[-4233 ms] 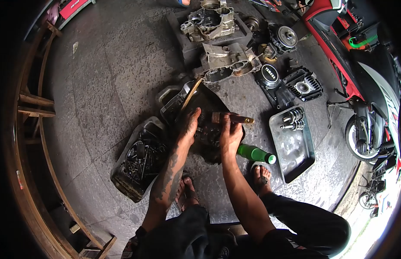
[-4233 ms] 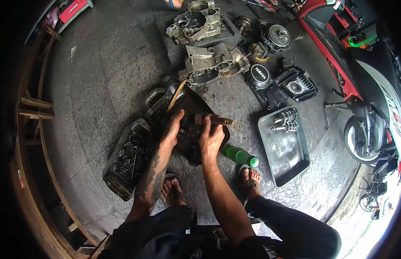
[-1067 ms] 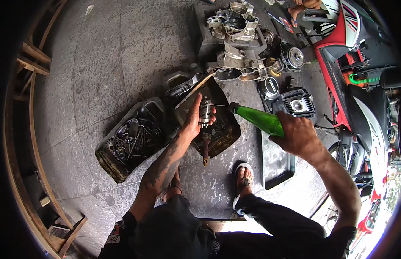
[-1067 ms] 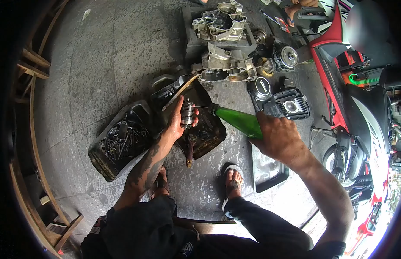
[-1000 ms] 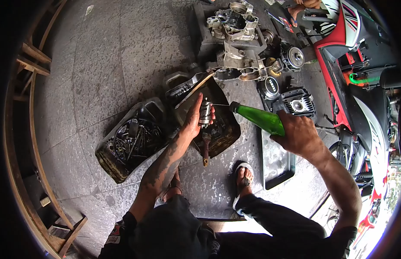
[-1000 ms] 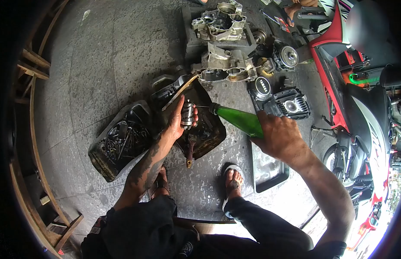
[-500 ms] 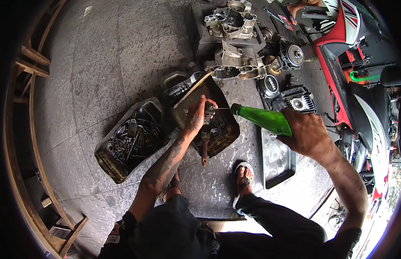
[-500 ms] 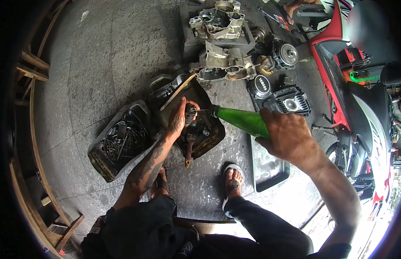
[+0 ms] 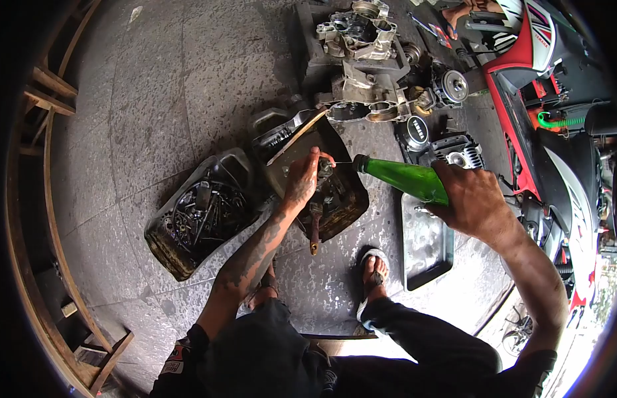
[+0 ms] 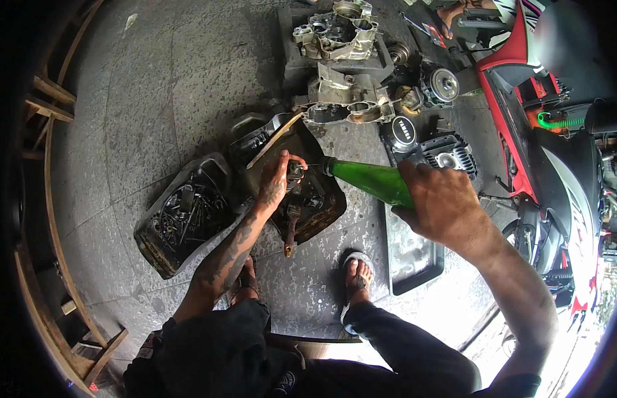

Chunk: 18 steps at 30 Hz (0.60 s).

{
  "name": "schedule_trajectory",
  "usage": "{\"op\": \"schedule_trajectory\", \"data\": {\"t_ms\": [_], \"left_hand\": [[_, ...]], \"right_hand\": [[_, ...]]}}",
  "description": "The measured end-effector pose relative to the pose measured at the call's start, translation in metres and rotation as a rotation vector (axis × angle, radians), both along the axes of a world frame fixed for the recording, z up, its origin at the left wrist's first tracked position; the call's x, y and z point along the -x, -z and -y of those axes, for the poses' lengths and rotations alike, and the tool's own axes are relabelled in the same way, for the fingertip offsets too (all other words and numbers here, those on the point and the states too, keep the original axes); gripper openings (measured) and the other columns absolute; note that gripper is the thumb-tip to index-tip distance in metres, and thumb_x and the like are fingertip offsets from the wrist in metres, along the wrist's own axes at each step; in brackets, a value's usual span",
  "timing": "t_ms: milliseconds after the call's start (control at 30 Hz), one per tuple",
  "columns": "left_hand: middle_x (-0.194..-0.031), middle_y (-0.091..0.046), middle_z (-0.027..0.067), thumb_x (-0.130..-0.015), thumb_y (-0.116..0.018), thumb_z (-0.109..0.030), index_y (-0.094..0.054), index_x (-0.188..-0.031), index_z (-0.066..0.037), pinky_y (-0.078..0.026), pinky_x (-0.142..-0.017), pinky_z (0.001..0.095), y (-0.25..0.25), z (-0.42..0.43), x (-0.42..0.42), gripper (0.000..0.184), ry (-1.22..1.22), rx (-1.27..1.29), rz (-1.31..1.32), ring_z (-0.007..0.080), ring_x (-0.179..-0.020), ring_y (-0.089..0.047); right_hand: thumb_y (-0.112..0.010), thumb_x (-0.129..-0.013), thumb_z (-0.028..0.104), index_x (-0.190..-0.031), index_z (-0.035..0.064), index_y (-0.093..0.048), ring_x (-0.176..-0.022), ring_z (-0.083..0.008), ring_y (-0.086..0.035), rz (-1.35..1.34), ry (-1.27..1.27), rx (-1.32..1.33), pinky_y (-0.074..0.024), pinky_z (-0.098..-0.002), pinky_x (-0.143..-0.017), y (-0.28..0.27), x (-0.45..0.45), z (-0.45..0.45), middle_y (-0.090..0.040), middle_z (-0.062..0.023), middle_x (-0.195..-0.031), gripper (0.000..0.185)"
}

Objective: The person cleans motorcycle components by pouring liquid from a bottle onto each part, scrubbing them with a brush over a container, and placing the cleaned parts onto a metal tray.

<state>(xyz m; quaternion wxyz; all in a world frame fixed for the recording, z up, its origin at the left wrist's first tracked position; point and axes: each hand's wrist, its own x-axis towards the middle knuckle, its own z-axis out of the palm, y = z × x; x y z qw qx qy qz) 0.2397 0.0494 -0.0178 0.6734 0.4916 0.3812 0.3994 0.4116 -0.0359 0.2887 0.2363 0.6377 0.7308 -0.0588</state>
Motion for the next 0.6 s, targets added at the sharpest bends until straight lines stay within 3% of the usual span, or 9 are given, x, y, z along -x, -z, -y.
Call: {"op": "schedule_trajectory", "data": {"t_ms": [67,133,367,433,500,567,600], "left_hand": [[-0.046,-0.025,-0.0058,-0.096,-0.03,-0.059,-0.069,-0.08,-0.008,-0.021,-0.043,0.0279,0.004,0.0,-0.001,0.066,0.01,-0.009,0.009,0.0043,-0.043,-0.028],[-0.046,-0.025,-0.0058,-0.096,-0.031,-0.06,-0.069,-0.08,-0.008,-0.021,-0.043,0.028,0.004,0.0,-0.001,0.066,0.006,-0.015,0.017,0.0043,-0.043,-0.028],[-0.045,-0.025,-0.0062,-0.095,-0.032,-0.06,-0.07,-0.08,-0.009,-0.021,-0.042,0.0275,0.003,0.001,-0.001,0.065,-0.006,0.005,0.043,0.0041,-0.042,-0.028],[-0.045,-0.026,-0.0062,-0.096,-0.032,-0.059,-0.07,-0.08,-0.009,-0.022,-0.042,0.0271,0.001,0.001,-0.001,0.065,-0.008,0.009,0.033,0.0039,-0.042,-0.028],[-0.045,-0.026,-0.0062,-0.096,-0.033,-0.059,-0.07,-0.08,-0.009,-0.022,-0.043,0.0269,-0.002,0.0,0.001,0.064,-0.007,0.008,0.02,0.0038,-0.042,-0.028],[-0.068,-0.06,0.0018,-0.099,-0.032,-0.05,-0.066,-0.08,-0.004,-0.041,-0.055,0.0241,-0.006,0.0,0.005,0.06,0.053,0.015,-0.035,0.0092,-0.058,-0.053],[-0.068,-0.06,0.0018,-0.099,-0.032,-0.05,-0.066,-0.08,-0.004,-0.041,-0.055,0.0241,-0.006,0.0,0.005,0.06,0.053,0.015,-0.036,0.0092,-0.058,-0.053]], "right_hand": [[-0.071,-0.08,0.028,-0.106,-0.0002,-0.052,-0.069,-0.0304,-0.067,0.005,-0.067,-0.03,-0.0543,-0.0388,-0.063,0.0,0.0,0.0,-0.065,-0.0158,-0.077,0.043],[-0.075,-0.073,0.031,-0.109,0.0044,-0.051,-0.077,-0.0328,-0.066,0.021,0.036,0.022,-0.0512,-0.0451,-0.067,0.002,-0.001,-0.002,-0.065,-0.0143,-0.085,0.051],[-0.075,-0.073,0.031,-0.109,0.0042,-0.051,-0.076,-0.0329,-0.066,0.035,0.008,0.018,-0.0513,-0.0453,-0.067,0.002,0.0,-0.001,-0.065,-0.0147,-0.085,0.051],[-0.072,-0.079,0.03,-0.107,0.0009,-0.052,-0.071,-0.0308,-0.067,0.011,-0.051,-0.013,-0.0541,-0.0391,-0.064,0.0,0.001,-0.002,-0.065,-0.0157,-0.078,0.046],[-0.072,-0.079,0.031,-0.107,0.0011,-0.052,-0.071,-0.0305,-0.067,0.007,-0.052,-0.016,-0.0541,-0.0391,-0.064,0.0,0.0,-0.002,-0.065,-0.0155,-0.078,0.045],[-0.072,-0.079,0.031,-0.107,0.0012,-0.052,-0.072,-0.0301,-0.067,0.002,-0.052,-0.018,-0.0541,-0.039,-0.065,0.001,0.0,-0.002,-0.065,-0.0154,-0.078,0.045],[-0.072,-0.079,0.031,-0.108,0.0011,-0.052,-0.072,-0.0297,-0.067,0.014,-0.055,-0.019,-0.0541,-0.0388,-0.065,0.001,0.001,-0.001,-0.065,-0.0153,-0.078,0.046]]}}
